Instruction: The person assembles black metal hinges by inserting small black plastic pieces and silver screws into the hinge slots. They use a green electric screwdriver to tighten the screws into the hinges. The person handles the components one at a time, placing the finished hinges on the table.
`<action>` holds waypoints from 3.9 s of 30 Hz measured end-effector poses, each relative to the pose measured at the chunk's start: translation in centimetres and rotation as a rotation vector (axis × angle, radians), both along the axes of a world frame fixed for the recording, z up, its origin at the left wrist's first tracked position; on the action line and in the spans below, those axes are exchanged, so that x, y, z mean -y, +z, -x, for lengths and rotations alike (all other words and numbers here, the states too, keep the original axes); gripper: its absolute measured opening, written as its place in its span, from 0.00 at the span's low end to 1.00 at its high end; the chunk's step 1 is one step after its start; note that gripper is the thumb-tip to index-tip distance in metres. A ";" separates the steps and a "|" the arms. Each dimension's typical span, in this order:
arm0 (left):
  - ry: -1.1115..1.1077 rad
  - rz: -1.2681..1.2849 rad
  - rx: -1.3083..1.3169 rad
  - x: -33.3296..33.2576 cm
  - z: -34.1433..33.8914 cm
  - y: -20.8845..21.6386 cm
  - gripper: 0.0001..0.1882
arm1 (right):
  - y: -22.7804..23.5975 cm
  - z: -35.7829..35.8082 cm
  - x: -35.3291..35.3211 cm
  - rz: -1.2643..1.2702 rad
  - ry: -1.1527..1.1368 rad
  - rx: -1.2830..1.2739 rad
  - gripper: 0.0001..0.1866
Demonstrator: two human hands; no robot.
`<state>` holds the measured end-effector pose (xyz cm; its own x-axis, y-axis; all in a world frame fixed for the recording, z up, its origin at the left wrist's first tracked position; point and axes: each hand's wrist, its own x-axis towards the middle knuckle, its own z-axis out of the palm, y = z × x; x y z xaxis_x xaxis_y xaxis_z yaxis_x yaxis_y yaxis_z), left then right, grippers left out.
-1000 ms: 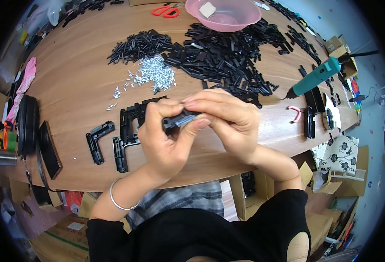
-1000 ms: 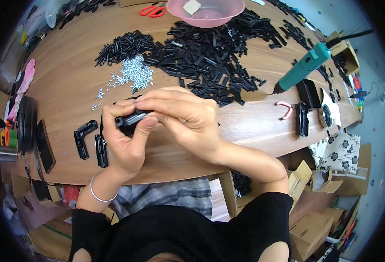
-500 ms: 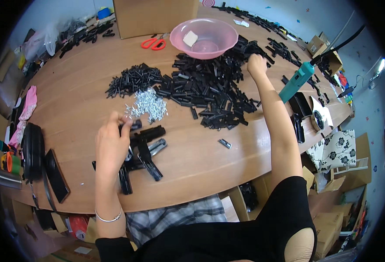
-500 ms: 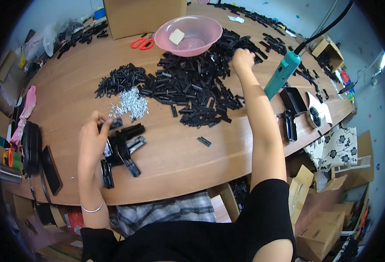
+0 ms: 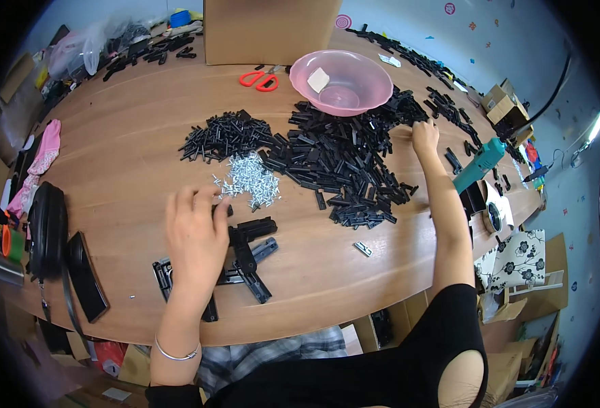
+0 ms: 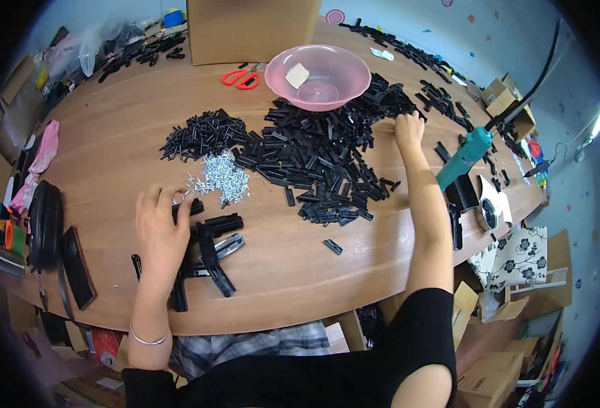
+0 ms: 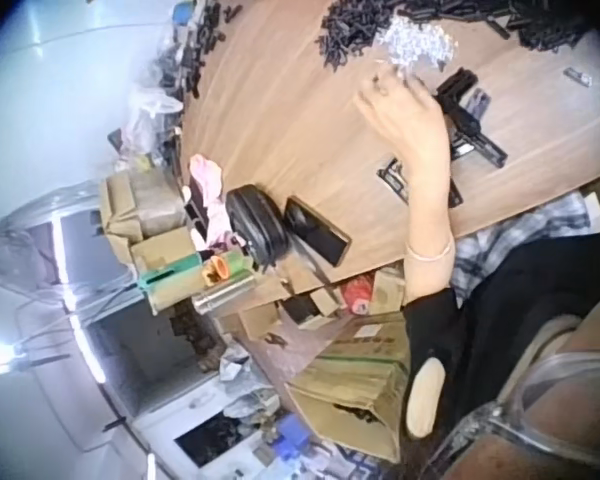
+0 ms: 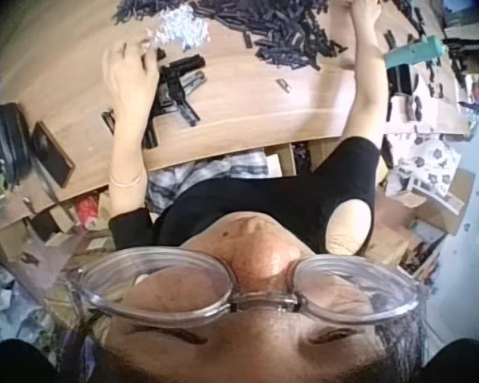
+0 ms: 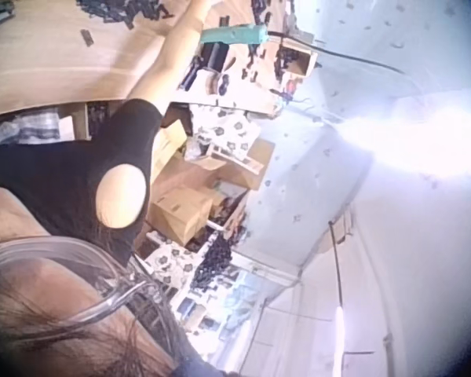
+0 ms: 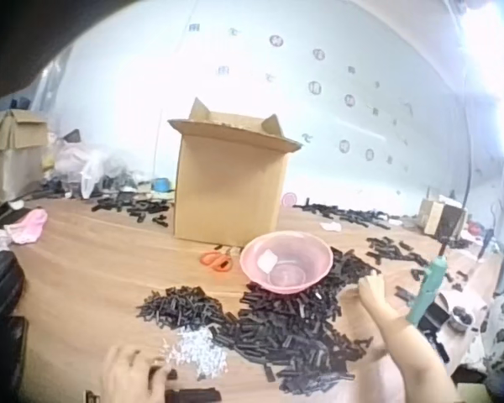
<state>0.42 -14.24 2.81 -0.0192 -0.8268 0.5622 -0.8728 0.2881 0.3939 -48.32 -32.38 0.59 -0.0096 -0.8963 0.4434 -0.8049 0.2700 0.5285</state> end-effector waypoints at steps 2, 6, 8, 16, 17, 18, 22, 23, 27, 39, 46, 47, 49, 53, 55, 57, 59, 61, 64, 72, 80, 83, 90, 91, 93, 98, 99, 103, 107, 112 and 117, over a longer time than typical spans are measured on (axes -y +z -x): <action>-0.154 0.070 -0.102 -0.4 1.6 0.3 0.13 | 1.9 -1.9 -1.7 0.082 -0.003 0.087 0.06; -0.490 0.129 -0.247 -2.0 3.7 0.3 0.28 | 6.8 -11.6 -8.2 0.072 0.460 1.002 0.12; -0.627 0.136 -0.276 -2.6 4.5 0.9 0.39 | 8.7 -16.4 -12.2 -0.315 0.566 1.644 0.13; -0.852 -0.291 -0.554 -5.4 5.1 -0.8 0.24 | 9.0 -21.5 -18.5 -0.724 0.529 1.988 0.13; -0.851 -0.411 -0.687 -5.7 5.1 0.0 0.22 | 7.1 -19.5 -16.5 -0.489 0.602 1.721 0.11; -0.934 -0.518 -0.841 -5.3 6.3 0.0 0.21 | 5.5 -14.7 -15.7 -0.243 0.574 1.357 0.10; -0.993 -0.751 -1.094 -4.9 5.5 -0.6 0.15 | -1.4 -6.5 -13.1 -0.091 0.489 0.571 0.11; -0.988 -0.780 -1.115 -5.0 5.3 -0.6 0.15 | -1.5 -6.7 -13.4 -0.122 0.498 0.514 0.11; -0.932 -0.841 -1.214 -5.0 5.7 -1.0 0.15 | -1.6 -5.2 -13.1 -0.184 0.505 0.417 0.13; -0.604 -0.841 -1.534 -3.0 4.2 0.2 0.21 | 5.6 -22.3 -15.8 -0.176 0.836 1.795 0.09; -0.672 -0.719 -1.525 -3.1 4.0 -0.5 0.24 | 5.4 -27.4 -19.2 -0.138 1.040 2.030 0.08; -0.675 -0.676 -1.503 -3.2 4.1 -0.7 0.26 | 5.0 -27.6 -19.6 -0.148 1.058 1.973 0.07; -0.671 -0.593 -1.431 -3.4 4.2 -0.9 0.30 | 4.7 -28.0 -20.3 -0.112 1.116 1.763 0.06; -0.735 -0.412 -1.149 -3.5 4.3 -1.4 0.31 | 4.1 -28.6 -20.9 -0.178 1.078 1.839 0.07; -0.693 -0.372 -1.046 -3.7 4.0 -1.4 0.31 | 4.0 -28.8 -21.0 -0.172 1.087 1.761 0.07; -0.654 -0.297 -1.030 -3.9 4.1 -1.4 0.27 | 4.3 -29.0 -21.7 -0.187 1.062 1.669 0.06; -0.620 -0.159 -0.937 -3.8 4.0 -1.9 0.25 | 3.8 -29.6 -22.0 -0.151 1.085 1.733 0.06; -0.599 -0.050 -0.933 -3.8 4.4 -2.0 0.22 | 3.7 -29.7 -22.4 -0.155 1.076 1.777 0.05; -0.584 -0.056 -0.863 -4.1 4.2 -1.7 0.22 | 3.6 -29.8 -22.7 -0.162 1.086 1.859 0.06; -0.569 -0.020 -0.918 -4.6 4.4 -1.8 0.20 | 3.4 -29.9 -23.0 -0.162 1.118 1.849 0.07; -0.523 -0.024 -0.975 -4.0 4.4 -0.7 0.19 | 5.3 -31.5 -21.9 -0.101 1.021 2.070 0.11; -0.461 0.007 -0.953 -3.9 3.6 -0.6 0.18 | 5.1 -30.9 -20.6 -0.199 1.139 1.643 0.11; -0.314 -0.008 -1.107 -2.9 2.3 0.4 0.14 | 7.3 -32.7 -15.8 -0.649 0.925 1.706 0.09; -0.321 -0.210 -1.202 -2.6 1.9 0.1 0.08 | 6.8 -32.6 -13.7 -0.718 0.881 1.886 0.10; -0.368 -0.373 -1.601 -1.8 1.8 0.5 0.12 | 5.3 -32.2 -8.8 -0.578 0.776 1.723 0.10; -0.471 -0.384 -1.903 -1.0 0.9 -0.2 0.16 | -1.0 -31.9 -0.9 -0.069 0.741 0.679 0.07; -0.448 -0.330 -1.795 -0.8 0.6 -0.3 0.16 | -2.3 -31.8 0.2 -0.017 0.730 0.588 0.05; -0.384 -0.226 -1.723 -0.8 0.1 0.4 0.18 | -1.2 -32.5 -0.7 -0.033 0.638 0.502 0.04; -0.617 -0.296 -1.813 -0.9 -0.3 1.3 0.20 | 1.9 -31.5 -4.9 0.090 0.868 0.820 0.07; -0.785 -0.498 -1.946 -2.3 -0.2 2.4 0.16 | 6.8 -30.9 -16.8 -0.242 0.700 2.082 0.11; -0.869 -0.764 -2.125 -7.2 0.5 2.4 0.23 | 5.4 -29.9 -26.7 -0.068 0.868 1.970 0.08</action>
